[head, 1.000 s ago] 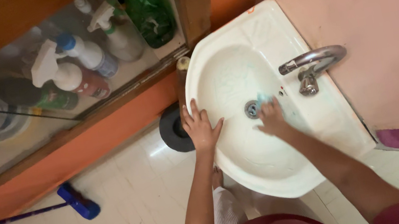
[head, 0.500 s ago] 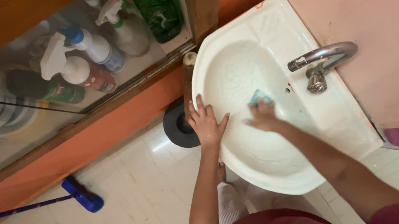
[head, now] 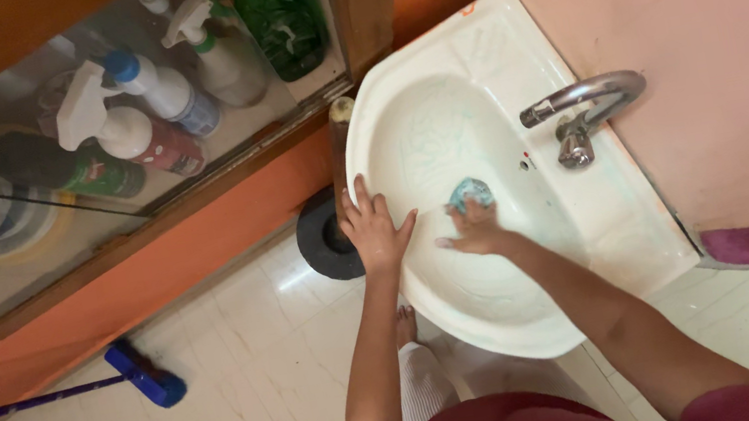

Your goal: The person scrubs the interior basin and rim of a white bathroom sink using a blue sponge. They repeatedly wipe the surfaces and rinse the sponge under the running faucet to remove residue.

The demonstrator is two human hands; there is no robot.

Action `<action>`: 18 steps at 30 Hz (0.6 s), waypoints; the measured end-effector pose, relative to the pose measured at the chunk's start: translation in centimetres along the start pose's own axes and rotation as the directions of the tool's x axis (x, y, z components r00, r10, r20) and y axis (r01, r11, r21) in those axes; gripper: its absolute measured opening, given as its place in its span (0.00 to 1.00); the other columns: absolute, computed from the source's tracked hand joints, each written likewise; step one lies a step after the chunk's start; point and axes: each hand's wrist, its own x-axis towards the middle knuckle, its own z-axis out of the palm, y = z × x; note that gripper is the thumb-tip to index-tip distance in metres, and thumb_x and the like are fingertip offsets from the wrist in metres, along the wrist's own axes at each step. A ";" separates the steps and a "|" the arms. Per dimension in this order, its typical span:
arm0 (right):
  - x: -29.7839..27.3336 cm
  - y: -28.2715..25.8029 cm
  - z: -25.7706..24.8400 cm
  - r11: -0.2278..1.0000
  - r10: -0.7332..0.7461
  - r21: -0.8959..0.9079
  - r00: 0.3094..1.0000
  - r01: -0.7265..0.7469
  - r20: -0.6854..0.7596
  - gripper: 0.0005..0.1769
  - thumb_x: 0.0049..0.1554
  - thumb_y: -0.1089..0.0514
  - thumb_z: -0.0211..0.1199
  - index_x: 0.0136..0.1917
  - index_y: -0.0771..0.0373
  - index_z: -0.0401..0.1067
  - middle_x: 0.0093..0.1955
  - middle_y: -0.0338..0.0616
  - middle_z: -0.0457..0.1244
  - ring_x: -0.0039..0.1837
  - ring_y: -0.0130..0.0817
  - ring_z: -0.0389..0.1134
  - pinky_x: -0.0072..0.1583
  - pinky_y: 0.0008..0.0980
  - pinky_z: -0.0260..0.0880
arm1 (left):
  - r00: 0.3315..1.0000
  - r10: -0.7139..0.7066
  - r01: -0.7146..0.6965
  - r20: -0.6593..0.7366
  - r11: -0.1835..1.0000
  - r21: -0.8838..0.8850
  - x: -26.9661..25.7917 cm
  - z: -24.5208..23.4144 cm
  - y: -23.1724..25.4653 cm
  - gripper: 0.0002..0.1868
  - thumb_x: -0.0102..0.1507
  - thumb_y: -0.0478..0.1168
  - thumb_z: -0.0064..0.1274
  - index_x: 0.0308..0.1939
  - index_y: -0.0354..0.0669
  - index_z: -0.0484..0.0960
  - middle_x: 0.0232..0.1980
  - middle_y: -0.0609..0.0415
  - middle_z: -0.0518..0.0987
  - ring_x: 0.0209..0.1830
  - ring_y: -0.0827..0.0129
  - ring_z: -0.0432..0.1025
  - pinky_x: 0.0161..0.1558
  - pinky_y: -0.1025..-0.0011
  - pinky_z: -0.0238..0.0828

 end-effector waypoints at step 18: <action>-0.3 2.0 -3.5 0.750 -0.086 -0.659 0.996 0.054 -0.016 0.46 0.55 0.25 0.55 0.81 0.38 0.48 0.84 0.53 0.40 0.84 0.53 0.38 0.72 0.74 0.22 | 1.000 -0.012 0.013 0.017 1.000 -0.023 -0.4 0.1 0.1 0.30 0.54 0.56 0.68 0.45 0.34 0.77 0.81 0.42 0.52 0.77 0.34 0.48 0.56 0.44 0.56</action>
